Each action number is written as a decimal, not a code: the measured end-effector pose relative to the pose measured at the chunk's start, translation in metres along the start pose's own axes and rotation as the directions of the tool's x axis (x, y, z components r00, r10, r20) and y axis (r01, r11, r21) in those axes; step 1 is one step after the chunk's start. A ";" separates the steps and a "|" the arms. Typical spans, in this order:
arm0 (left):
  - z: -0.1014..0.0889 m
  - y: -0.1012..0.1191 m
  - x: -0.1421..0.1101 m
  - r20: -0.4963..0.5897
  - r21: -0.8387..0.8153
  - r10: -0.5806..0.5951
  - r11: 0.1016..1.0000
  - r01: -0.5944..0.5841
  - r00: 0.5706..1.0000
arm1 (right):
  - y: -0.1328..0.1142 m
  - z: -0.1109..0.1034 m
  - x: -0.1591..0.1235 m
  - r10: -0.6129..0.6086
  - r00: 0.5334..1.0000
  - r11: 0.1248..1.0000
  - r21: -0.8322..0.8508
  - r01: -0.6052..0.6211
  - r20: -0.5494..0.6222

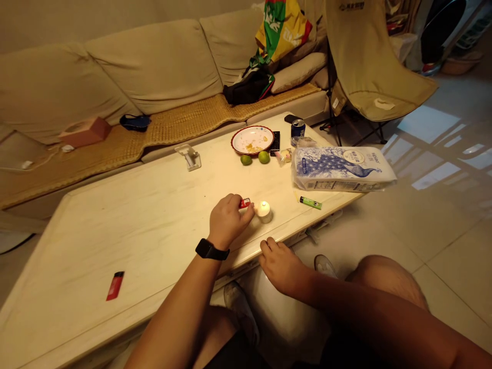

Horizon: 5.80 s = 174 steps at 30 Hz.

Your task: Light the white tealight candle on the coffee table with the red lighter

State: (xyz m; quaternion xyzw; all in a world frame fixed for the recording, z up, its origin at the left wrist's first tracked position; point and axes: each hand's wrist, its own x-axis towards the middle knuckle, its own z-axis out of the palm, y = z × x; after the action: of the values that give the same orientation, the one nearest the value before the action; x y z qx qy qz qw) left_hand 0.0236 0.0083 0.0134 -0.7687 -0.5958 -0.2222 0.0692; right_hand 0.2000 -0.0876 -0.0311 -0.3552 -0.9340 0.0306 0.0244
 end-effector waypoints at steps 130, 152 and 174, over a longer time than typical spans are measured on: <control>-0.008 -0.035 -0.011 0.021 -0.055 -0.147 0.988 0.147 0.989 | -0.002 0.008 0.002 0.024 1.000 1.000 -0.012 -0.024 -0.016; -0.007 -0.032 -0.010 0.036 -0.033 -0.140 0.989 0.141 0.990 | -0.002 0.004 0.002 0.020 1.000 1.000 0.001 -0.020 -0.021; 0.011 0.023 0.012 0.213 0.078 0.038 0.995 -0.056 0.976 | -0.001 0.007 0.000 0.003 1.000 1.000 -0.005 -0.003 -0.020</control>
State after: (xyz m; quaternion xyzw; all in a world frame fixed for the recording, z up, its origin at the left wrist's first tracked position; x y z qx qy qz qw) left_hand 0.0504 0.0164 0.0123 -0.7982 -0.5902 -0.1125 0.0430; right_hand 0.1991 -0.0882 -0.0378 -0.3569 -0.9332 0.0245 0.0328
